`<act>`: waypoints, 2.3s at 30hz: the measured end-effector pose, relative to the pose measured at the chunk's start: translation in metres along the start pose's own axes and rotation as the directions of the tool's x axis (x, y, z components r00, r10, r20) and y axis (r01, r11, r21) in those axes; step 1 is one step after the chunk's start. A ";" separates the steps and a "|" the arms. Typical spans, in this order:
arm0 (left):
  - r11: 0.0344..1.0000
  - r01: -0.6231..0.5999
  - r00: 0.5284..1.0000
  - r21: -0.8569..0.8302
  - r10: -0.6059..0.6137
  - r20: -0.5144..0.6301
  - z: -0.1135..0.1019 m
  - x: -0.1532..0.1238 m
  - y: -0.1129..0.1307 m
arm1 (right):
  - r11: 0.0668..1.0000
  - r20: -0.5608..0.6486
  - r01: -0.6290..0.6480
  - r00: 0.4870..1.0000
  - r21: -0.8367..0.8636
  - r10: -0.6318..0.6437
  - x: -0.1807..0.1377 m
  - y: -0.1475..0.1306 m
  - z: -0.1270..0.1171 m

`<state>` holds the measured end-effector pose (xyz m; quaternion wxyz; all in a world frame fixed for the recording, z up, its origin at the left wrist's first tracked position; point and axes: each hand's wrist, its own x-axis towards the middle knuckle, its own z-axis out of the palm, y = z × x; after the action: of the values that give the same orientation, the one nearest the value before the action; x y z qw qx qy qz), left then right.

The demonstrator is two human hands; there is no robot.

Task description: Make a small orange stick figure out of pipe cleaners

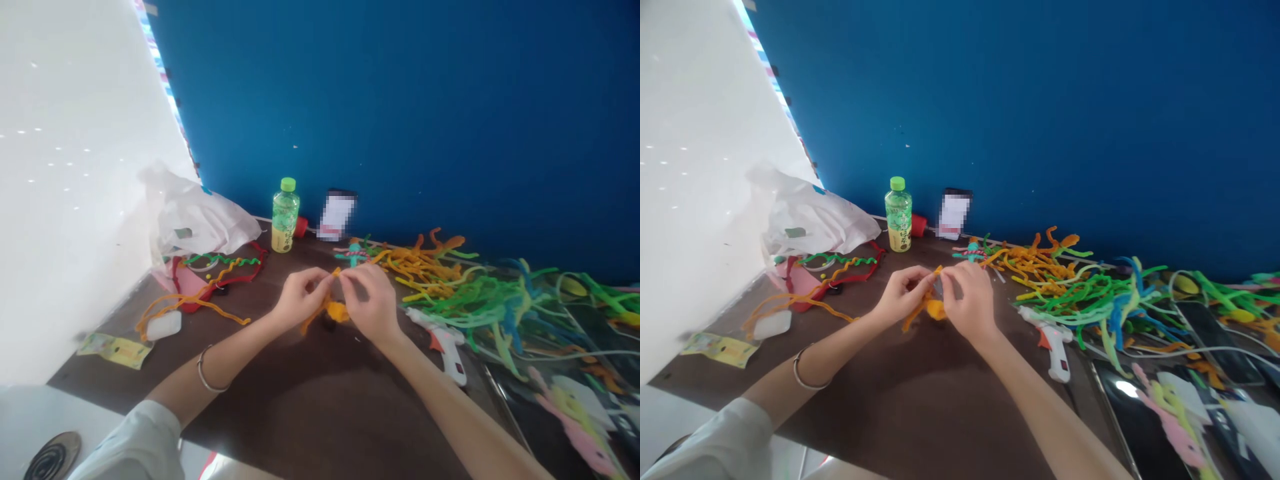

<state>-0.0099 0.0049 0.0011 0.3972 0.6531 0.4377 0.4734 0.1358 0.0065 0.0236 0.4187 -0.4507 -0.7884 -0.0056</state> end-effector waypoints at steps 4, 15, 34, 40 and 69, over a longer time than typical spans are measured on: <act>0.995 -0.052 0.998 0.083 0.050 0.025 -0.002 0.002 -0.002 | 0.917 0.086 -0.277 0.961 0.287 0.263 0.002 -0.002 -0.003; 0.989 -0.080 0.983 0.128 0.057 0.175 -0.004 0.005 -0.008 | 0.572 0.375 -0.627 0.777 0.529 0.505 0.001 0.006 -0.009; 0.997 0.042 0.944 -0.068 -0.017 0.330 -0.016 0.008 0.005 | 0.911 0.254 -0.215 0.959 0.352 0.129 0.003 0.007 -0.017; 0.812 0.420 0.810 -0.405 -0.133 0.572 -0.019 0.012 0.002 | 0.943 0.182 0.027 0.979 0.332 -0.092 0.002 0.001 -0.024; 0.095 0.688 0.722 -0.719 -0.187 0.666 0.008 0.001 -0.042 | 0.638 0.167 -0.543 0.817 0.546 0.551 -0.041 0.013 0.005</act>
<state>-0.0096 0.0176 -0.0394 0.9101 0.1901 0.1456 0.3382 0.1521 -0.0129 -0.0117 0.5212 -0.5208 -0.5760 0.3540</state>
